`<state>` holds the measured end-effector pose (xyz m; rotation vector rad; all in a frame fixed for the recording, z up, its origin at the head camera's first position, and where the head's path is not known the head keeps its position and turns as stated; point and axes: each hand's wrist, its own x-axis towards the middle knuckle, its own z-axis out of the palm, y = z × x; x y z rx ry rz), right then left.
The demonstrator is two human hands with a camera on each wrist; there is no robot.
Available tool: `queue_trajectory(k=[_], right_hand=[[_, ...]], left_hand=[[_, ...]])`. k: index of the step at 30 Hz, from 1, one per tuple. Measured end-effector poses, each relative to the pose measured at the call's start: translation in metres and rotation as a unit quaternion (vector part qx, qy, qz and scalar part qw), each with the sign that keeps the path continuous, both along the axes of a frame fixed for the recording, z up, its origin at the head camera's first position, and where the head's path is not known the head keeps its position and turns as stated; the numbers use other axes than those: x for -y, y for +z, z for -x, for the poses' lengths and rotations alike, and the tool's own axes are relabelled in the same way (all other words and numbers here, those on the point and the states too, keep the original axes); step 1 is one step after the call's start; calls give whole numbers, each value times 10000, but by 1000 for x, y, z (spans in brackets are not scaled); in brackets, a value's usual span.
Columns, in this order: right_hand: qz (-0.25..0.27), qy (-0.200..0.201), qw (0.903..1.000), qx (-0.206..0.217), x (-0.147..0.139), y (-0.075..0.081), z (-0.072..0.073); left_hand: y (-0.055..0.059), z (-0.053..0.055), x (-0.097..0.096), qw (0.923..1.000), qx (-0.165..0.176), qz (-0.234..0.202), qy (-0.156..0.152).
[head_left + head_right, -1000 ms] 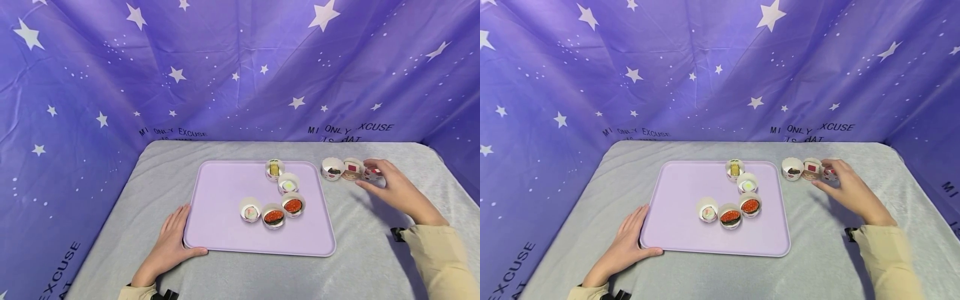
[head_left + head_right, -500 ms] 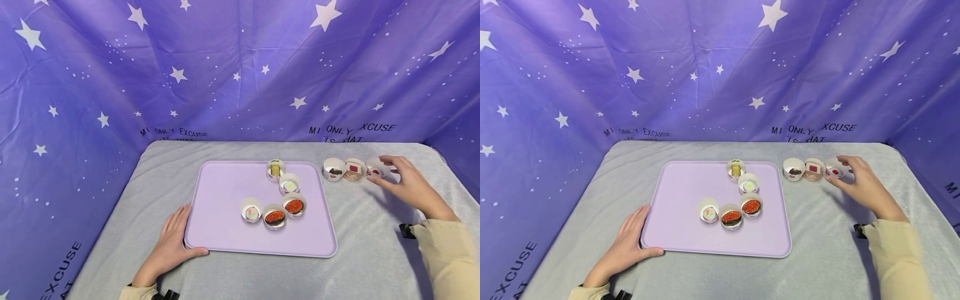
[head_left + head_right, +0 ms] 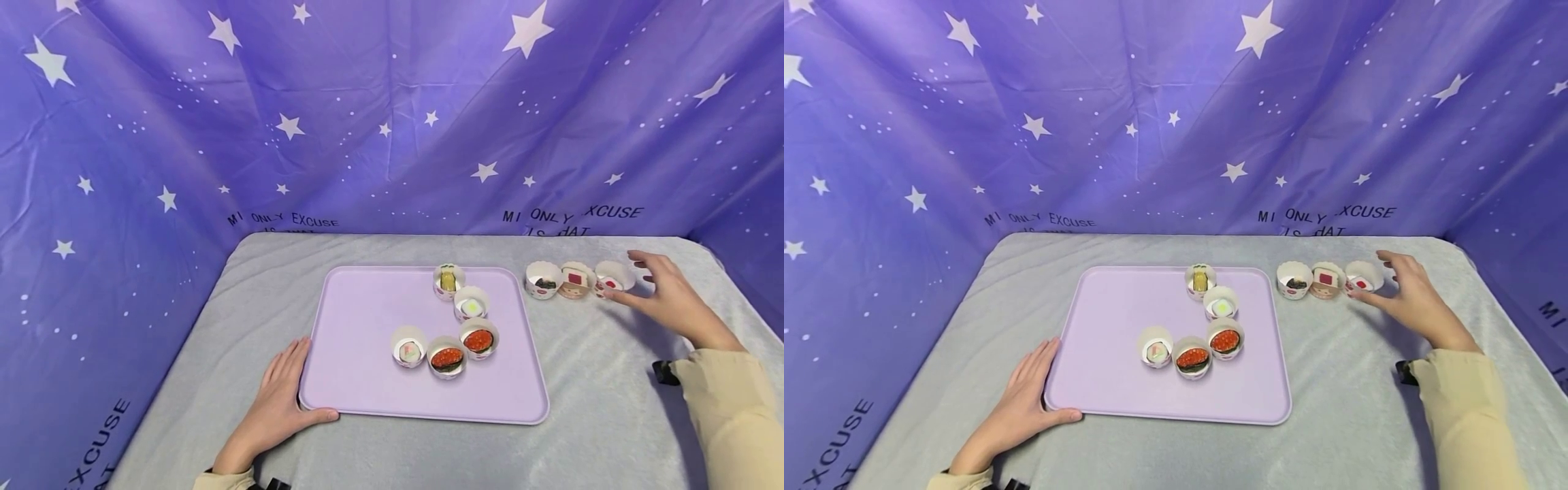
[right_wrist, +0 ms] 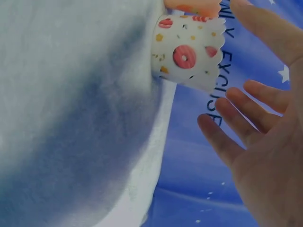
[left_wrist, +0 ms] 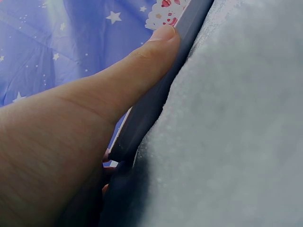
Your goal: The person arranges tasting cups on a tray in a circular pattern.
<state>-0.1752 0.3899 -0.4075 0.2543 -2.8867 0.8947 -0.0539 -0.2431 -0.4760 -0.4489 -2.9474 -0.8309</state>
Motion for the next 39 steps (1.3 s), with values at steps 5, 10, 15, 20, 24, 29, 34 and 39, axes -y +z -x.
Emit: queue_trajectory(k=[5,10,15,20,24,29,34,39], right_hand=[[164,-52,9988,459,-5,-5,4],[213,-44,9972,709,-8,-10,7],[217,-1,9965,813,-9,-13,10],[66,-30,9966,823,-8,-14,13],[-76,-41,9966,818,-8,-16,16],[-243,-105,9976,634,-8,-18,18],[-182,-61,9989,427,-9,-18,17],[-23,-50,9993,367,-10,-16,15]], left_hand=[[0,0,0,10000,36,31,21],[1,0,0,10000,79,28,35],[1,0,0,9999,152,32,71],[2,0,0,9997,216,0,86],[3,0,-1,9997,210,6,85],[3,0,-2,9998,200,11,74],[3,0,-2,9997,243,9,91],[4,0,-2,9996,272,1,101]])
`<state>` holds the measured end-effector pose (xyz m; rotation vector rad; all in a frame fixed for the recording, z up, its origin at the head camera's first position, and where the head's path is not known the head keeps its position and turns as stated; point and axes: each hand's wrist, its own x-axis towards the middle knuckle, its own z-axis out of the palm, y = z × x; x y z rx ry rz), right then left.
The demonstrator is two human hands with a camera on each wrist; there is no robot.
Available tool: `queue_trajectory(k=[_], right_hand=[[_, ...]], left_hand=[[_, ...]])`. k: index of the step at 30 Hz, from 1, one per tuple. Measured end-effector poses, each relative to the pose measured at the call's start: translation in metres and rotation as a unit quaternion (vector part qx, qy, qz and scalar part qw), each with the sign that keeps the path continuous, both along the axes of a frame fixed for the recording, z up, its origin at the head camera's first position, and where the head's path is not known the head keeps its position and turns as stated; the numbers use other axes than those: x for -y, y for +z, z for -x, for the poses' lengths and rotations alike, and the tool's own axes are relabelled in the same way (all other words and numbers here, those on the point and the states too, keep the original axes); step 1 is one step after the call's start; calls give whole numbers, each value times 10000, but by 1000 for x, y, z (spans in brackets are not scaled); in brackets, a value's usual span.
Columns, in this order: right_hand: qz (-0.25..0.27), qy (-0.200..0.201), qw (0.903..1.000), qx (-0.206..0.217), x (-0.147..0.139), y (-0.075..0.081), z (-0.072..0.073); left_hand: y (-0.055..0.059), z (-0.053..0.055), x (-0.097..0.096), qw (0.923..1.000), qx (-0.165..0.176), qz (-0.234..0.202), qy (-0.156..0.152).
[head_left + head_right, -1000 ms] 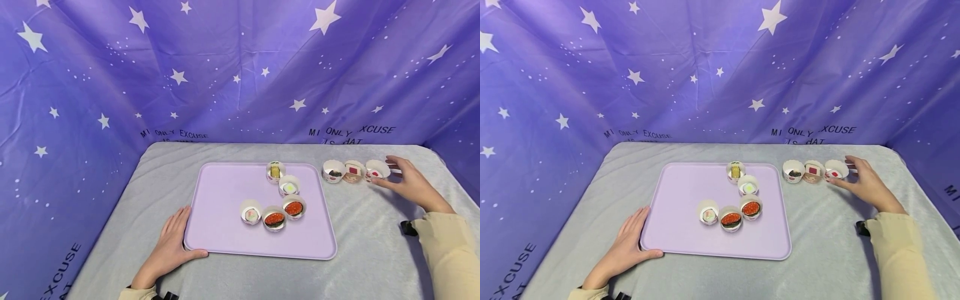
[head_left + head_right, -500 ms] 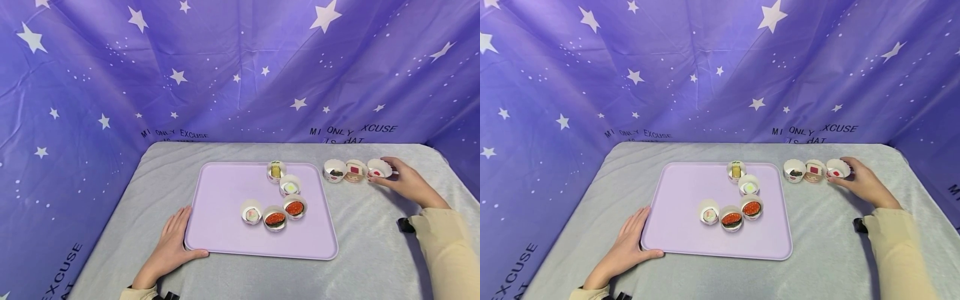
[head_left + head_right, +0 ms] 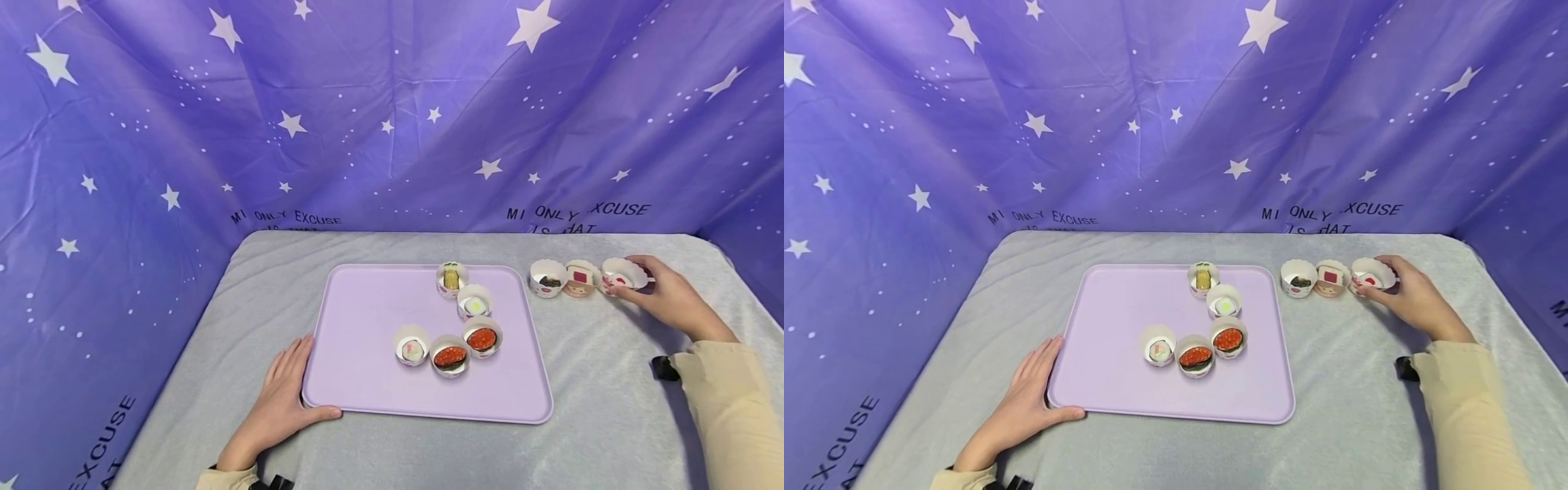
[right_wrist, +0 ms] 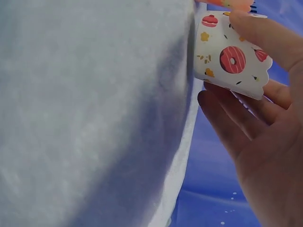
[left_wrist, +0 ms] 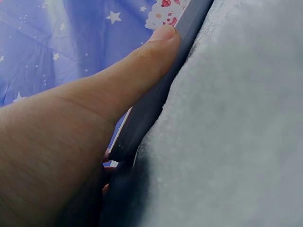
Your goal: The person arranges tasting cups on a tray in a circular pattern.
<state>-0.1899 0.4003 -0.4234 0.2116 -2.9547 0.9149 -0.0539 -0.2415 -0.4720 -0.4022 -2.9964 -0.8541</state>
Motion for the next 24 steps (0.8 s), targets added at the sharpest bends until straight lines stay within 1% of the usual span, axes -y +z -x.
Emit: queue_trajectory(k=[7,11,19,24], right_hand=[[26,29,9995,-308,5,9,-6],[-91,28,9990,-436,8,14,-9],[-211,16,9983,-543,13,26,-15],[-201,51,9966,-796,17,34,-20]], left_hand=[[1,0,0,10000,22,-29,-1],[1,1,0,10000,52,-16,3],[0,0,0,10000,44,-23,-3],[1,0,0,10000,32,-19,-4]])
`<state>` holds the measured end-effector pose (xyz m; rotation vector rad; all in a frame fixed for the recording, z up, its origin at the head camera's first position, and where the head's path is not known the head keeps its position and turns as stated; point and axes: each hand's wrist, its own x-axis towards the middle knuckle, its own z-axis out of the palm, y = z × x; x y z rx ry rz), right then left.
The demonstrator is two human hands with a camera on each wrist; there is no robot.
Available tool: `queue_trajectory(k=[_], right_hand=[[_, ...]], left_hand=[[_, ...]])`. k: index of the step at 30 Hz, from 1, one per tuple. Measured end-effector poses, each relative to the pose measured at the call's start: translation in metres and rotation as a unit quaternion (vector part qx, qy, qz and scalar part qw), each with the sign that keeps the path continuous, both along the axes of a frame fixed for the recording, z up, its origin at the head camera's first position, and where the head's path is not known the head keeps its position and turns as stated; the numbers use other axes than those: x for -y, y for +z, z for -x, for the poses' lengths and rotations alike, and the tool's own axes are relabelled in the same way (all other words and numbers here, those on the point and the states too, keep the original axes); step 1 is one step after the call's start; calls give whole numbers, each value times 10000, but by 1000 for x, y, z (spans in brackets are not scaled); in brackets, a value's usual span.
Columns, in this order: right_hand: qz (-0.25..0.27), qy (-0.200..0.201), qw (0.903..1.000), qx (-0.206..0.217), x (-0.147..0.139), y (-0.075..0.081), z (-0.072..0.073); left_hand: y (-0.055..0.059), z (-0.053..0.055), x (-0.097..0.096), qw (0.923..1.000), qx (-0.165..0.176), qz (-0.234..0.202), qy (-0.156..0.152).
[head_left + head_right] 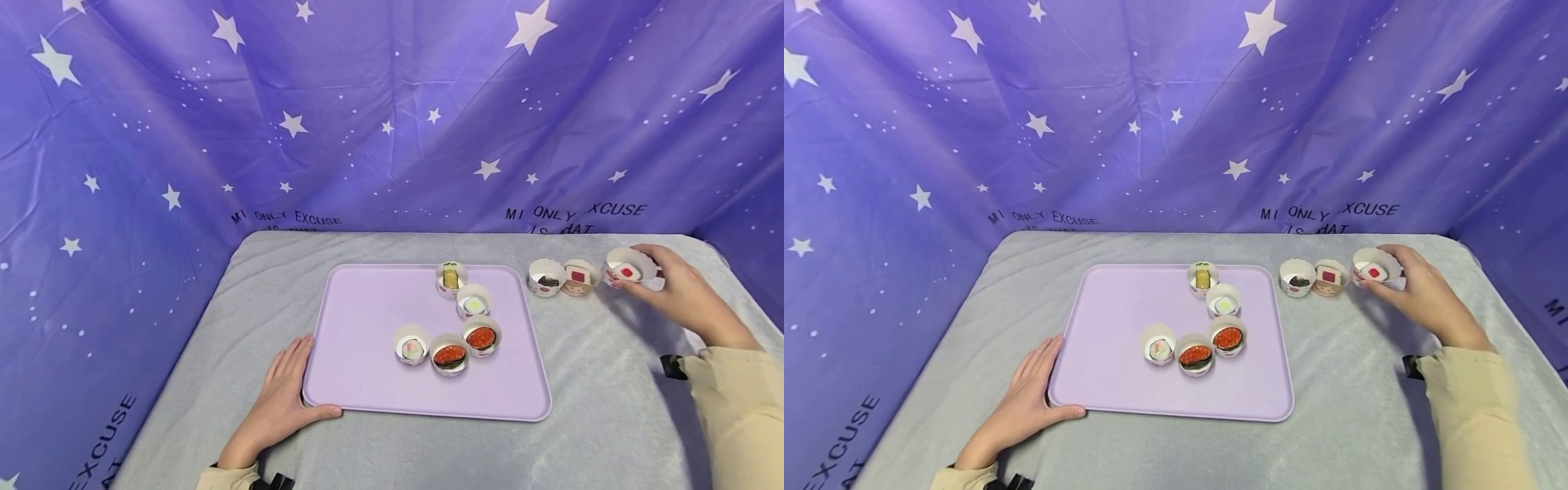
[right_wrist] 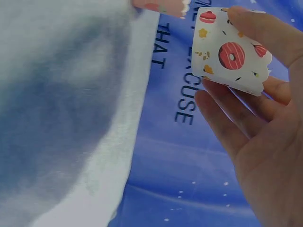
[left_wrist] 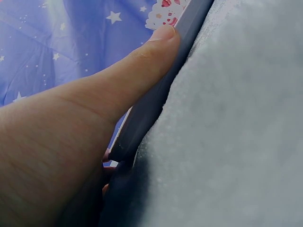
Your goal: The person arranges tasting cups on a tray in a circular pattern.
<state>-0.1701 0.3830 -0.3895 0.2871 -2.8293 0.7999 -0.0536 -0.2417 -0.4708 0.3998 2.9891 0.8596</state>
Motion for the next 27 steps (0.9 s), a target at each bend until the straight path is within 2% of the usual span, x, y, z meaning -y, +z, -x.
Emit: queue_trajectory(k=[16,22,27], right_hand=[[29,179,9998,-131,29,20,-3],[44,468,9986,-249,40,23,-4],[43,579,9982,-178,50,25,-4]], left_hand=[[-2,1,0,10000,-9,24,-7],[-2,1,0,10000,-54,35,-16],[-2,1,0,10000,-49,36,-12]])
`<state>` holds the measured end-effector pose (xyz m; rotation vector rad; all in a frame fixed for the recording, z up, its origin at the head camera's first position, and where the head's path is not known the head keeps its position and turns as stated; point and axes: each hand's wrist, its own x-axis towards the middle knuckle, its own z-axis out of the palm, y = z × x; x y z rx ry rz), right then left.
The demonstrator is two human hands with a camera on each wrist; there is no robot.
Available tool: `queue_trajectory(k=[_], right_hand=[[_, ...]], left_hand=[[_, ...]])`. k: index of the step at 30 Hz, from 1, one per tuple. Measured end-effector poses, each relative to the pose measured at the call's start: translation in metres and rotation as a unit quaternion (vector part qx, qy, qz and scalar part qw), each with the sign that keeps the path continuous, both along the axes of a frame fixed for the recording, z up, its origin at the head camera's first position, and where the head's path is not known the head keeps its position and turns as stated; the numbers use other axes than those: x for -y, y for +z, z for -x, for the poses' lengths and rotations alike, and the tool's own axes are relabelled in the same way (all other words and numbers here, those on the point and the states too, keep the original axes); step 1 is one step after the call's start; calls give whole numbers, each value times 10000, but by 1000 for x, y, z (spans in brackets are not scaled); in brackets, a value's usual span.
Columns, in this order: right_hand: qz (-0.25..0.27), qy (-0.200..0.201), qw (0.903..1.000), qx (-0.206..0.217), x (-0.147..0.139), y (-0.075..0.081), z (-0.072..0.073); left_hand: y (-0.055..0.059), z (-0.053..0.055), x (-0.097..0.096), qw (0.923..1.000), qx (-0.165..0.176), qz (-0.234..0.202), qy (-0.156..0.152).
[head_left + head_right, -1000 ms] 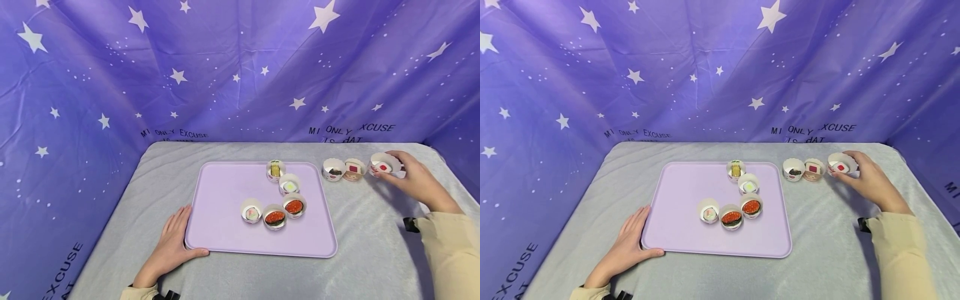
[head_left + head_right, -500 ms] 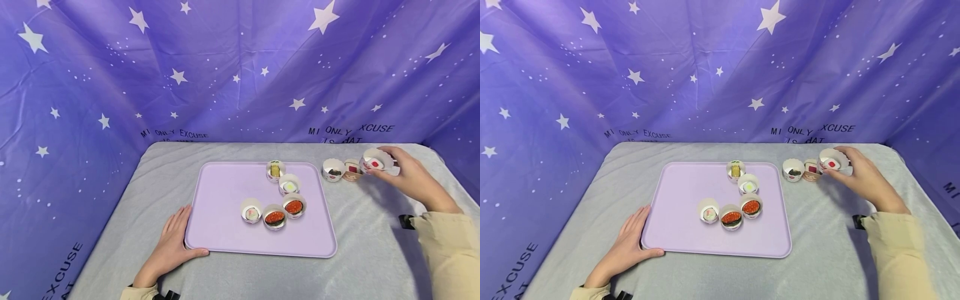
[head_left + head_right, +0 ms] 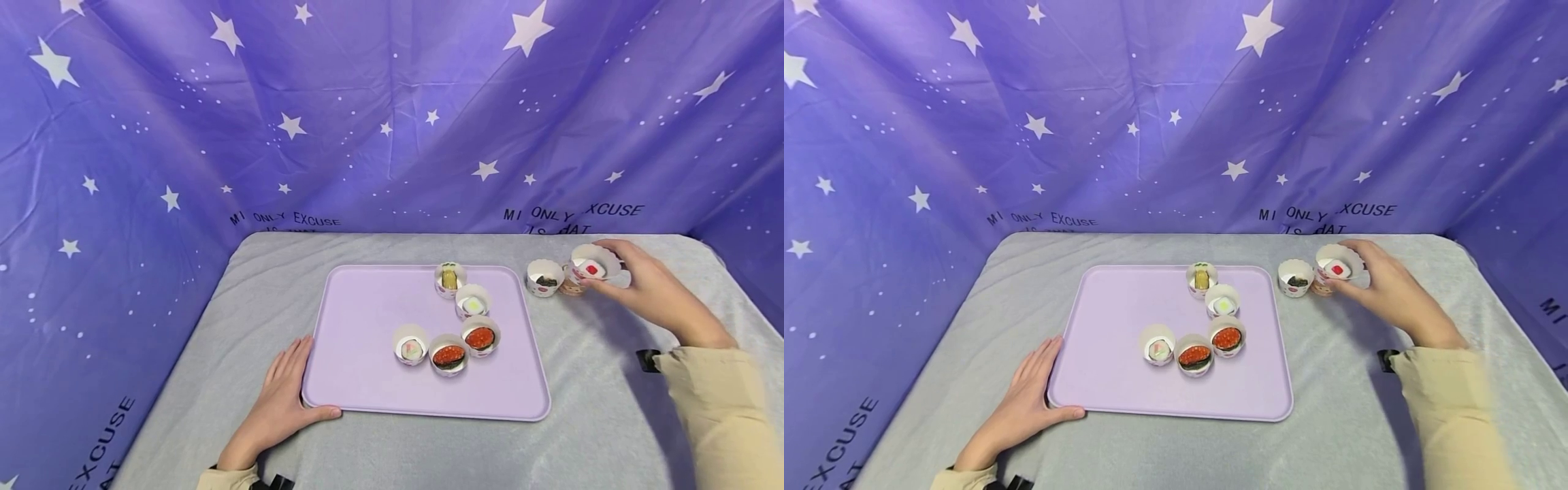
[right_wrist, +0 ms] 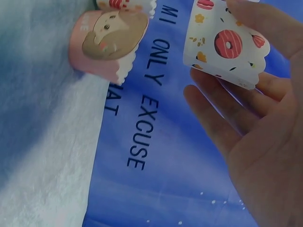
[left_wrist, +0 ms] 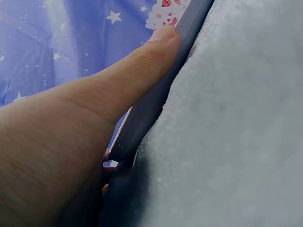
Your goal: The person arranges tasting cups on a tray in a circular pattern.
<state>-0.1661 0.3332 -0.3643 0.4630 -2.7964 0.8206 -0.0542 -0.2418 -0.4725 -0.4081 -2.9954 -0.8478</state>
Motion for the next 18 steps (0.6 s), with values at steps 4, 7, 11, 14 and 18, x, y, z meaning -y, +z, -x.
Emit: queue_trajectory(k=[4,7,11,14,18], right_hand=[[25,69,9998,196,9,1,0],[28,95,9996,264,16,4,-1],[59,65,9996,252,25,8,-2],[125,82,9993,332,31,10,-3],[156,122,9990,389,38,10,-4]], left_hand=[[0,0,0,10000,14,-23,1],[0,1,0,10000,13,-32,-6],[0,1,0,10000,16,-17,-12],[0,1,0,10000,21,-19,-12],[0,1,0,10000,21,-56,-23]])
